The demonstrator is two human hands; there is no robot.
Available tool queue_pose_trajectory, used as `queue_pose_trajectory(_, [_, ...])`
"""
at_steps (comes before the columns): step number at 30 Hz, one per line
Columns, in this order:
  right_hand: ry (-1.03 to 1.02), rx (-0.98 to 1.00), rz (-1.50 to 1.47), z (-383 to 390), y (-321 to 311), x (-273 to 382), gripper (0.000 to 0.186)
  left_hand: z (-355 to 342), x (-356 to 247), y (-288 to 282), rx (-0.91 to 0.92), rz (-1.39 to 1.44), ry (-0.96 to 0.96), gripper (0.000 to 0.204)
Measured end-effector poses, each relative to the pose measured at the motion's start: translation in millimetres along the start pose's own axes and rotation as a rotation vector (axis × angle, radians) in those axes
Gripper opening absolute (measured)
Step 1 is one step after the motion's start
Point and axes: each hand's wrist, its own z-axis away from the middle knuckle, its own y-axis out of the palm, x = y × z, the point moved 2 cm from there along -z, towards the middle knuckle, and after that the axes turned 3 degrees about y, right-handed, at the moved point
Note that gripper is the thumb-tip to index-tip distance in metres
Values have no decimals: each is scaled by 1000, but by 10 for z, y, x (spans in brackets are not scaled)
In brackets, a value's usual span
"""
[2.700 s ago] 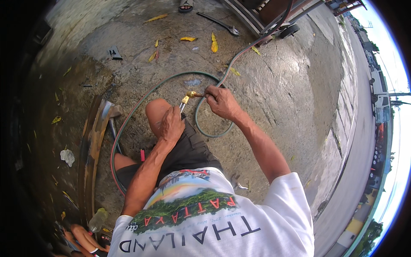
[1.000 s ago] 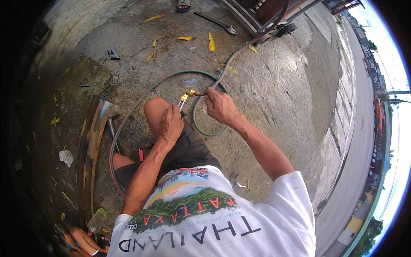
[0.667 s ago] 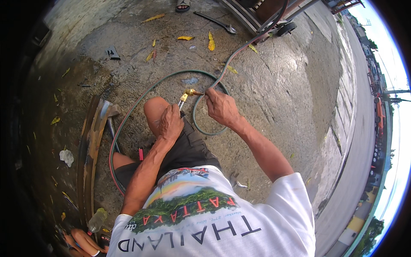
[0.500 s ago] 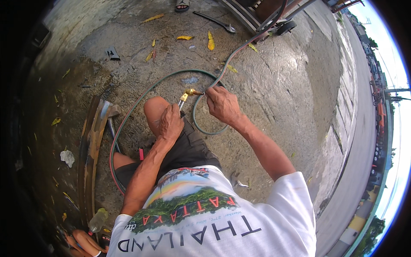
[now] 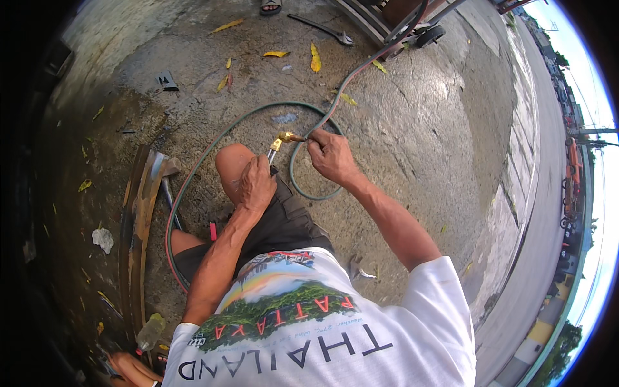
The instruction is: The person adjusts a brass torch nozzle connected to hoses, then ignites the torch and uses it to cut a metal bar resting on a wooden support. Sparks are visible as the torch is applied to the metal.
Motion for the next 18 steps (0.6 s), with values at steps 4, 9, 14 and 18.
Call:
queue_pose_trajectory(4, [11, -22, -8, 14, 90, -69, 21, -1, 50, 45, -18, -22, 5, 35])
queue_pose_trajectory(9, [129, -23, -101, -16, 152, -94, 21, -6, 57, 39, -29, -48, 23, 25])
queue_pose_trajectory(14, [384, 43, -369, -13, 267, -218, 21, -6, 35, 16, -35, -67, 43, 18])
queue_pose_trajectory(18, [544, 63, -561, -19, 344, -306, 18, -21, 31, 27, -48, -74, 54, 17])
